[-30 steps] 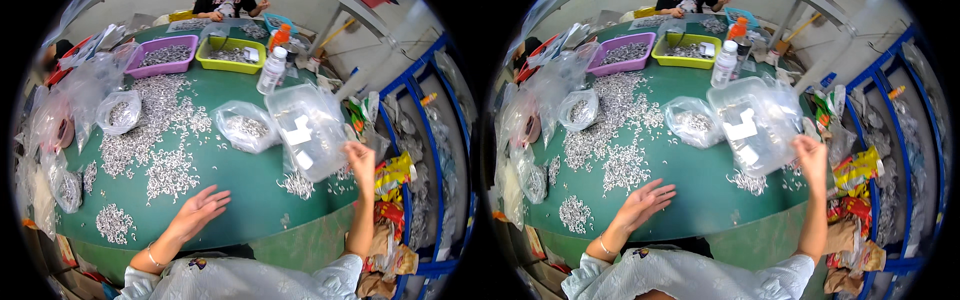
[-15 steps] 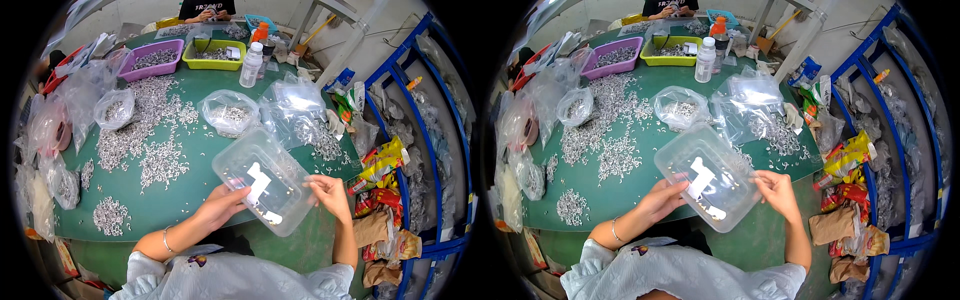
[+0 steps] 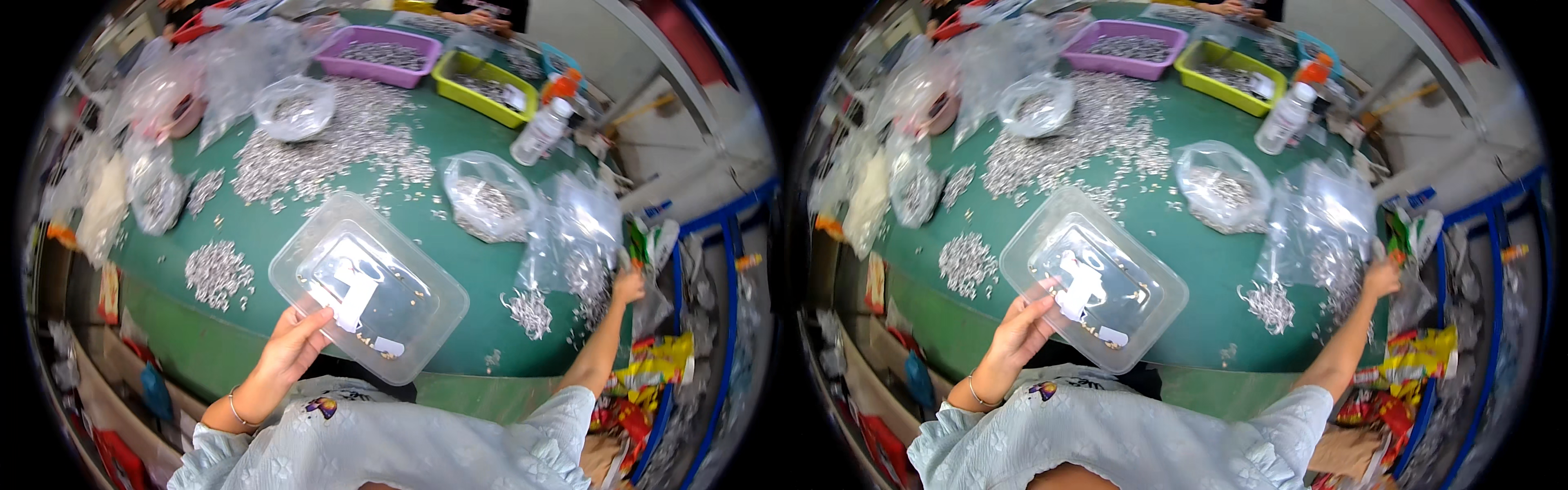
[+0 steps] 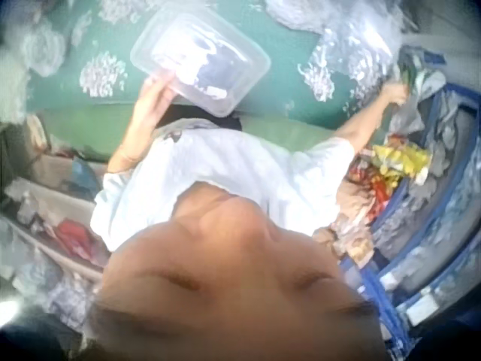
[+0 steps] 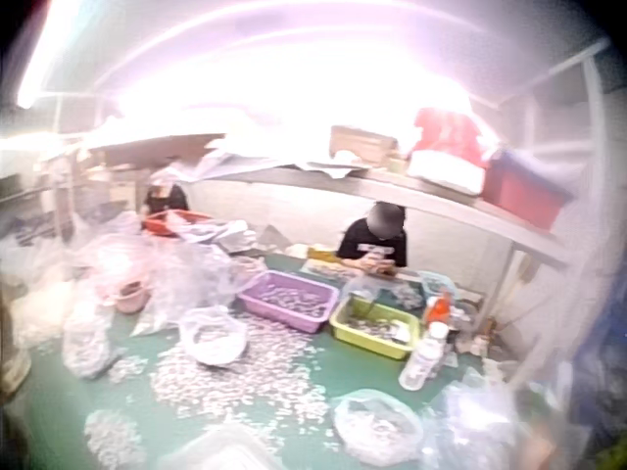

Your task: The person sorts and organizes small silver-colored crescent-shaped metal parts on a green workspace, placing them into plastic containers and bags by hand and with a cloth.

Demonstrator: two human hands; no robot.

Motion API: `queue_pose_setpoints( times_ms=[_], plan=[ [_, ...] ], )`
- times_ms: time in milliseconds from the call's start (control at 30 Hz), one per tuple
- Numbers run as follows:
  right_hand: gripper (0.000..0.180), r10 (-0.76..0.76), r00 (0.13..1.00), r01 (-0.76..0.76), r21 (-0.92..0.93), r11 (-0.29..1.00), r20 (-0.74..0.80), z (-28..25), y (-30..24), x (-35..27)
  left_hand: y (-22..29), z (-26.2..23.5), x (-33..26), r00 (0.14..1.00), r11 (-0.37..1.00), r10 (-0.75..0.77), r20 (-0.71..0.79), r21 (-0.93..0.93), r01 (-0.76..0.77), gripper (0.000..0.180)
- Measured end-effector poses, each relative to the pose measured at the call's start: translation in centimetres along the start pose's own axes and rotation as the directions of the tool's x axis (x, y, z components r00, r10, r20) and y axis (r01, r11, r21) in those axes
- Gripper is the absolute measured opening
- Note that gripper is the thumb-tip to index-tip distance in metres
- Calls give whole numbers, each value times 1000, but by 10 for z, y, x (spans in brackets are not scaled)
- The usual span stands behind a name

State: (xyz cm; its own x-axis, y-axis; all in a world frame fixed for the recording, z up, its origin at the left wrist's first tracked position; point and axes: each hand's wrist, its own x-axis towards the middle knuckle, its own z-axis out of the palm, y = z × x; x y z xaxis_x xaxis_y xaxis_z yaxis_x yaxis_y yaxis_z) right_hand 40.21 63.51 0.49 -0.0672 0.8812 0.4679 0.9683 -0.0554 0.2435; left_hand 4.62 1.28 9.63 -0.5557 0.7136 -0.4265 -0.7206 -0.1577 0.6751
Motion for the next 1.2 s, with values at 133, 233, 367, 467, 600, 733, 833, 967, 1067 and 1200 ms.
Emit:
queue_pose_setpoints(
  times_ms=[133, 233, 367, 467, 600, 733, 833, 967, 1067, 1200],
  plan=[
    [47, 219, 883, -61, 360, 931, -415, -4, 18, 20, 4, -33, -32, 983, 989, 139, -120, -34, -144, 50],
    [53, 359, 912, -37, 832, 553, -199, -100, 1, -12, -2, -57, -60, 962, 981, 183, -202, -21, -191, 53],
    [48, 241, 930, 179, 913, 366, -279, -200, -16, -80, -14, -83, -93, 943, 971, 224, -245, -24, -237, 51],
    [46, -13, 942, 324, 903, 283, -335, -246, -53, -163, -29, -97, -123, 938, 967, 208, -279, -84, -239, 46],
    [46, -329, 898, 312, 950, 12, -291, -295, -114, -275, -54, -122, -155, 927, 967, 209, -311, -75, -243, 42],
    [42, -503, 807, 328, 943, -55, -310, -283, -148, -322, -73, -150, -183, 935, 983, 140, -325, -64, -170, 40],
    [43, -513, 793, 406, 913, 44, -328, -271, -167, -337, -80, -163, -191, 944, 992, 28, -329, -107, -67, 35],
    [41, -514, 714, 566, 824, 25, -475, -242, -187, -347, -102, -188, -170, 944, 987, -79, -321, -157, 29, 32],
    [38, -646, 746, 283, 955, 87, -162, -246, -198, -358, -122, -194, -139, 953, 980, -116, -278, -189, 64, 31],
    [37, -676, 731, 306, 931, 198, -96, -253, -208, -363, -139, -184, -101, 970, 974, -153, -187, -196, 116, 32]
  ],
)
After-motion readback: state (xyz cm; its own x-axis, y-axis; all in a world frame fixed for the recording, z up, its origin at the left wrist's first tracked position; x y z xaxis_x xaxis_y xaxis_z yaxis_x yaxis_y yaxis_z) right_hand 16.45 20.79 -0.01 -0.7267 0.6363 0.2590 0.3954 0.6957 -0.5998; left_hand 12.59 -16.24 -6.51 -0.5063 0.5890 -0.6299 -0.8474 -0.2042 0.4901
